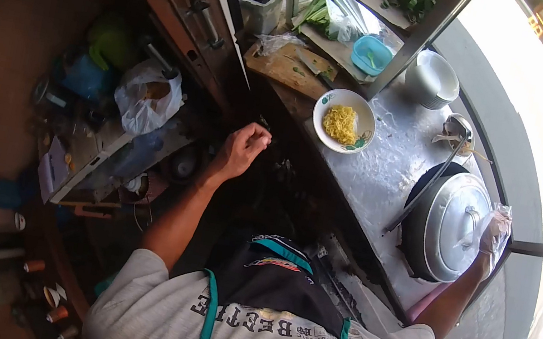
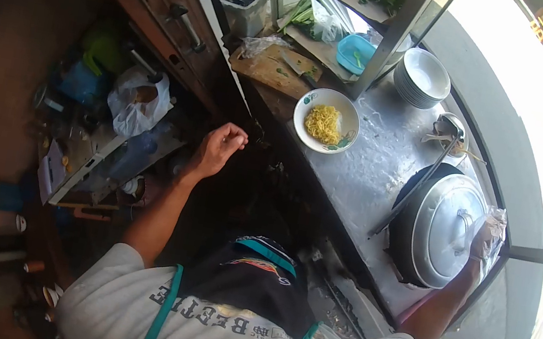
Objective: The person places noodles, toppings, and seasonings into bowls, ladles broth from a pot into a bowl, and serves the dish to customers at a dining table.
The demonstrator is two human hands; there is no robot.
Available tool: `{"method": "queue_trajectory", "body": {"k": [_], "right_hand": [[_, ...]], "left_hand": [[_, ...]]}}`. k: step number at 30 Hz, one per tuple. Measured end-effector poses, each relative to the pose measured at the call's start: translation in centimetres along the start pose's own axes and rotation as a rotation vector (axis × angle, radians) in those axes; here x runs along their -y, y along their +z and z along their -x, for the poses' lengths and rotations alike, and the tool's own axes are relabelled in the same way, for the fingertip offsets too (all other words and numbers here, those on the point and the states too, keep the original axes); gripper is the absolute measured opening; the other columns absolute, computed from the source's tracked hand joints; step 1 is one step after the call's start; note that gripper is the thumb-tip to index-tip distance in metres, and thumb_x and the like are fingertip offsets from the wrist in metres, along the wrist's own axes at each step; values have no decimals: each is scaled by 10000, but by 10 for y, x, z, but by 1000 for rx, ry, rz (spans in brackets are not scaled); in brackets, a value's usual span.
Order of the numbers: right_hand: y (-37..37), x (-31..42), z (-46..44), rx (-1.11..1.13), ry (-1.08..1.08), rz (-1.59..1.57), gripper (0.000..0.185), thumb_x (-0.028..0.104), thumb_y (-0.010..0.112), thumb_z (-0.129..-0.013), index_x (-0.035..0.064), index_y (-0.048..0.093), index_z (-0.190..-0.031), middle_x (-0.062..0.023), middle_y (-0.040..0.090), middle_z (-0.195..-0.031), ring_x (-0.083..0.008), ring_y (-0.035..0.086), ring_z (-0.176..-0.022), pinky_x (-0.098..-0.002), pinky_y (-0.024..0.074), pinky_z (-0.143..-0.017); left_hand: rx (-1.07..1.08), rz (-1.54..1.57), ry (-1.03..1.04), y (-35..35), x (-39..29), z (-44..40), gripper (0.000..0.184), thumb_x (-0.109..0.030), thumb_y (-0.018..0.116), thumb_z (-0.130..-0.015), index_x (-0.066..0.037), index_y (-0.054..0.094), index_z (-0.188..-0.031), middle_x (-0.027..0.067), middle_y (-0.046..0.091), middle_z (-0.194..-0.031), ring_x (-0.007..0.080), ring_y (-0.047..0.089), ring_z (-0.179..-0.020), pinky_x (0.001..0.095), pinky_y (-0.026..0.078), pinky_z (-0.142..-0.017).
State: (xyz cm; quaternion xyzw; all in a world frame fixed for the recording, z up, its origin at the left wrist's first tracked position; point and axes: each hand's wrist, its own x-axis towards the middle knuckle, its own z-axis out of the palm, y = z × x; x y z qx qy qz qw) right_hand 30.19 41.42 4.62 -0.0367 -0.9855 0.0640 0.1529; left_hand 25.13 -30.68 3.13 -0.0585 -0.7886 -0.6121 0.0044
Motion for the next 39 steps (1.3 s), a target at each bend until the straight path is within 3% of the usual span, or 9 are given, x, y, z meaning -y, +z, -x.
{"method": "queue_trajectory", "body": {"k": [2,4,7,11,14,20,27,33,39], "right_hand": [[5,27,9,-296,-39,48,240,192,558,-879,-10,642,-978,-114,625,-930,-193,594,-889,-315,462,-825],[6,151,20,-238,374,-512,327,66,493,-878,-3,589,-1182,-212,619,-1104,-340,593,-1013,-385,466,-888],[29,232,24,22,-138,428,434,22,492,-870,50,534,-1301,-198,592,-1218,-350,538,-1162,-420,394,-1032],[18,384,-55,194,321,-237,433,354,497,-954,9,588,-1199,-201,587,-1228,-340,522,-1184,-392,396,-1016],[52,408,-78,111,62,-237,349,294,520,-936,10,612,-1117,-210,618,-1131,-368,582,-1052,-430,458,-908],[59,450,-108,48,158,-546,204,181,547,-906,18,617,-1008,-197,637,-969,-376,604,-919,-427,478,-807],[66,444,-84,121,355,-645,237,204,541,-928,6,607,-1041,-206,644,-990,-374,610,-928,-416,475,-810],[62,452,-60,66,514,-817,218,192,560,-923,3,614,-1019,-187,653,-972,-334,622,-900,-392,477,-801],[60,450,-31,11,579,-851,210,188,574,-921,1,617,-1004,-167,661,-941,-293,625,-857,-368,478,-786]], "left_hand": [[57,-143,176,6,-23,-96,147,-148,577,-914,-8,601,-950,93,628,-831,169,633,-769,298,499,-696],[116,-337,388,25,-8,-195,181,-162,619,-868,-18,602,-977,130,620,-905,243,636,-856,361,503,-741],[249,-684,561,61,17,-304,345,-211,703,-778,-38,568,-1045,161,589,-1036,322,603,-976,451,464,-834],[404,-917,694,92,44,-352,380,-232,731,-743,-69,562,-1042,163,554,-1095,348,592,-983,473,434,-849],[545,-890,698,98,46,-373,357,-259,730,-741,-98,579,-1021,140,563,-1078,333,597,-962,457,416,-837],[649,-834,822,91,47,-380,214,-283,661,-738,-93,629,-831,117,602,-926,289,616,-927,424,397,-846],[892,-482,265,94,53,-414,183,-237,598,-783,-80,657,-855,148,619,-957,316,620,-909,400,481,-801],[532,-800,585,101,23,-388,158,-223,585,-840,-73,632,-858,181,664,-848,363,651,-816,457,504,-725],[468,-660,552,96,35,-368,159,-217,583,-862,-70,584,-921,166,663,-786,381,648,-756,478,503,-668]]}}
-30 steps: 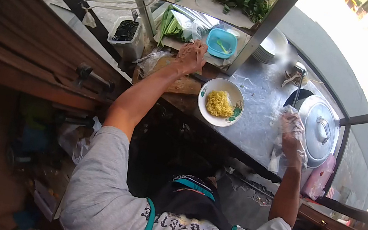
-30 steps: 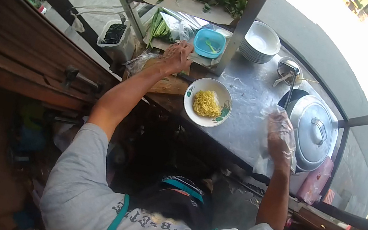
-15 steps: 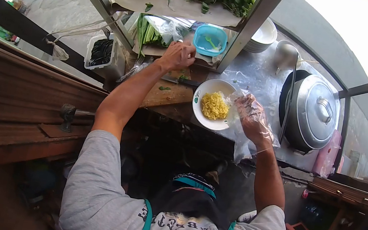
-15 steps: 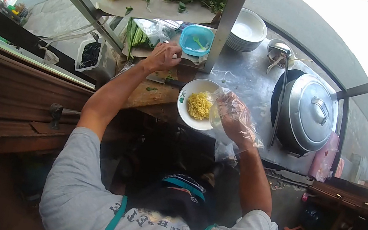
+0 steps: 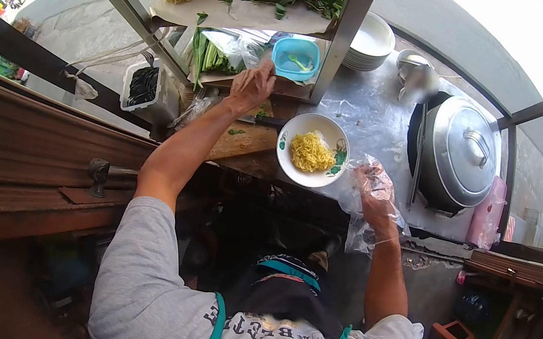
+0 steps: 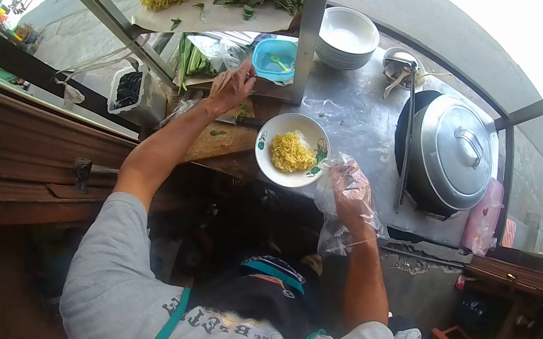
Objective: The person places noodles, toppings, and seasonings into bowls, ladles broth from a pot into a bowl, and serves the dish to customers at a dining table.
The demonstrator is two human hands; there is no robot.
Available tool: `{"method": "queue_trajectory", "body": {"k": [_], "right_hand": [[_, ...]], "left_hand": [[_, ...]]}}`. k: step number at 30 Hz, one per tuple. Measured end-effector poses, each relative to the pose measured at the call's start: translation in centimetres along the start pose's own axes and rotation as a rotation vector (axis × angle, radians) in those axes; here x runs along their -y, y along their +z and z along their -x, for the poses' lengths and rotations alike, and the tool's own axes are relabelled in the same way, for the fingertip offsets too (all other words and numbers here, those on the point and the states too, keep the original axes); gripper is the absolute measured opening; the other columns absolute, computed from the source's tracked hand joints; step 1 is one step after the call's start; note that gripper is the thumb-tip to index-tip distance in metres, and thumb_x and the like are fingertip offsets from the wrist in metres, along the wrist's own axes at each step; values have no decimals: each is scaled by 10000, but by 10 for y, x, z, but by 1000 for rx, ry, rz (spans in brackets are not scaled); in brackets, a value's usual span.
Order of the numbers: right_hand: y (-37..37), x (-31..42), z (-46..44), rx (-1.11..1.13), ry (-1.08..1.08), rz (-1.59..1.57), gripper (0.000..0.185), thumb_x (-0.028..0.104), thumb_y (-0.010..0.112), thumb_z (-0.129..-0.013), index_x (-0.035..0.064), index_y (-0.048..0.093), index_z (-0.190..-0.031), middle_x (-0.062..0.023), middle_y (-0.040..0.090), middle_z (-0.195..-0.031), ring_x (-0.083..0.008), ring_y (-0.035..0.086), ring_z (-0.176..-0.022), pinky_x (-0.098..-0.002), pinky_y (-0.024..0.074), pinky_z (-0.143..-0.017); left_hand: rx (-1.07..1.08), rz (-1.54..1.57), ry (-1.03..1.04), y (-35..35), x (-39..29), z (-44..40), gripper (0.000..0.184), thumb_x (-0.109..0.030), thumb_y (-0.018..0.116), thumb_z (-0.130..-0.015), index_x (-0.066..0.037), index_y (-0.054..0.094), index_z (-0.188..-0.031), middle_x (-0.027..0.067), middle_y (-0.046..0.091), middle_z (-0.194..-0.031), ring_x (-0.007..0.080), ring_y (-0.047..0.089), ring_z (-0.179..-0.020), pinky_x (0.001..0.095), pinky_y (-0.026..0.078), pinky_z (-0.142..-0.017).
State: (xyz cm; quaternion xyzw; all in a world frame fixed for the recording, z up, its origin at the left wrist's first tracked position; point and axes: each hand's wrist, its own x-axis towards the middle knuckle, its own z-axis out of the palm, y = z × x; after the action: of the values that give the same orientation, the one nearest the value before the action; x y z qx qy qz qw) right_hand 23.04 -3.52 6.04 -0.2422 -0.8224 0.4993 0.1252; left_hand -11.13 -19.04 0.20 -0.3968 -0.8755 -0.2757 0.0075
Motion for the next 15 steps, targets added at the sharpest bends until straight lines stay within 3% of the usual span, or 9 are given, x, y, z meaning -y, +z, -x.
{"method": "queue_trajectory", "body": {"k": [9,15], "right_hand": [[-7,-25,25,-35,71,-72,221,196,584,-917,0,630,-1011,-142,676,-938,-256,631,-852,-346,478,-795],[-11,-22,33,-48,108,-117,224,189,588,-913,-8,634,-1008,-139,678,-941,-254,633,-857,-345,480,-800]], "left_hand": [[40,-123,346,0,17,24,159,-113,619,-772,-24,541,-878,199,605,-908,374,619,-809,449,488,-729],[14,-188,314,6,19,19,109,-90,605,-781,-16,558,-845,198,599,-923,374,615,-827,449,491,-751]]}}
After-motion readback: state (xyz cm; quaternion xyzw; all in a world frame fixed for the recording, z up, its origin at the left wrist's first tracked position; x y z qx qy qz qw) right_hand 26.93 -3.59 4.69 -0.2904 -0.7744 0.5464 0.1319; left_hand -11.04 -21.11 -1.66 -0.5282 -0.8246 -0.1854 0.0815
